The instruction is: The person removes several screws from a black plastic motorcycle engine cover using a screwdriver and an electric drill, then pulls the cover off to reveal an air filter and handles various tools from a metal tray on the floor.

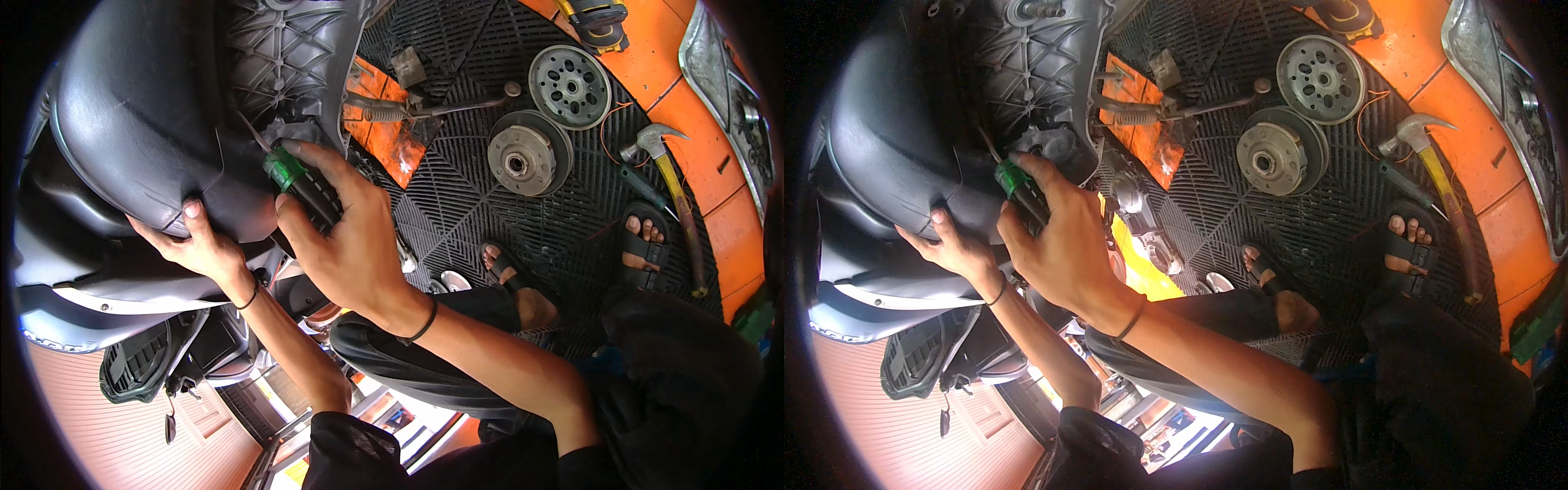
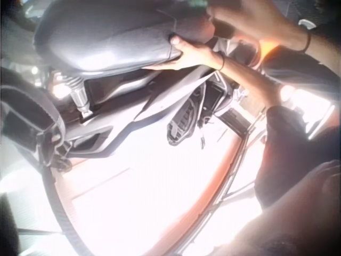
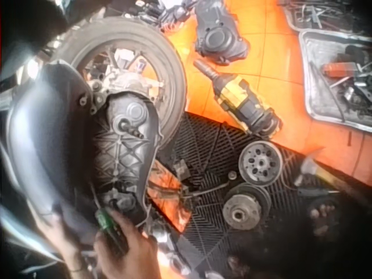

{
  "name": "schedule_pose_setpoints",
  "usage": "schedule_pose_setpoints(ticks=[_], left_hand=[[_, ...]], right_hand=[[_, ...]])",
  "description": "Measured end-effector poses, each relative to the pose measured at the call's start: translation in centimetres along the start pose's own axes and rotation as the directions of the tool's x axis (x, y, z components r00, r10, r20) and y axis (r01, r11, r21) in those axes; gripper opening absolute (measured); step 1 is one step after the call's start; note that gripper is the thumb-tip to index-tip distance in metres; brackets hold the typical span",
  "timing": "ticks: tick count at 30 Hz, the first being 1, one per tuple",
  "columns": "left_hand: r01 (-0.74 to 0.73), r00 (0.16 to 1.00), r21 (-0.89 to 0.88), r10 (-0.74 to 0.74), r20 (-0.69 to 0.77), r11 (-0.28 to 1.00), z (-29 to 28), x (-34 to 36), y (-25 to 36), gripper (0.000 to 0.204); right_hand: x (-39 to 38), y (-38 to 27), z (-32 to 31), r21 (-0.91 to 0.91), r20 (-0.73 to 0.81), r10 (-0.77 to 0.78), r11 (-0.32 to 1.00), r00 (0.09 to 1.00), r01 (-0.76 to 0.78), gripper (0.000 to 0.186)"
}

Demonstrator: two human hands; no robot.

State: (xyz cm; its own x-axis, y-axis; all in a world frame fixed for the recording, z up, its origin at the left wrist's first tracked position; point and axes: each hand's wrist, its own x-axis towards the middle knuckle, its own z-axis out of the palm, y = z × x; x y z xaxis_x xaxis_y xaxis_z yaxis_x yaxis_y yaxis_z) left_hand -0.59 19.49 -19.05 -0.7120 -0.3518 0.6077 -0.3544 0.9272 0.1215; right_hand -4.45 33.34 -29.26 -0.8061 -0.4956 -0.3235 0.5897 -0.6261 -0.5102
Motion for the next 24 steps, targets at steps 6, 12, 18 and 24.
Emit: schedule_pose_setpoints(ticks=[6,12,18,24], left_hand=[[0.004,1.000,0.009,-0.004,-0.011,1.000,0.5,-0.1,0.6,0.090],[0.024,0.999,0.026,-0.023,-0.037,0.999,0.2,0.1,0.9,0.091],[-0.085,0.996,0.116,0.084,0.012,0.990,0.2,1.0,1.0,0.103],[0.007,1.000,0.391,-0.008,0.002,0.920,-0.8,2.1,4.1,0.096]], right_hand=[[0.3,-0.2,-0.3,0.021,0.021,0.029,0.999,0.999,-0.030,0.039],[1.0,-1.6,0.0,-0.124,0.019,-0.080,0.989,0.997,0.082,0.035],[3.6,-5.4,-1.6,0.343,0.441,0.642,0.525,0.627,-0.779,0.025],[4.5,-5.4,-1.3,0.306,0.562,0.631,0.442,0.534,-0.843,0.033]])
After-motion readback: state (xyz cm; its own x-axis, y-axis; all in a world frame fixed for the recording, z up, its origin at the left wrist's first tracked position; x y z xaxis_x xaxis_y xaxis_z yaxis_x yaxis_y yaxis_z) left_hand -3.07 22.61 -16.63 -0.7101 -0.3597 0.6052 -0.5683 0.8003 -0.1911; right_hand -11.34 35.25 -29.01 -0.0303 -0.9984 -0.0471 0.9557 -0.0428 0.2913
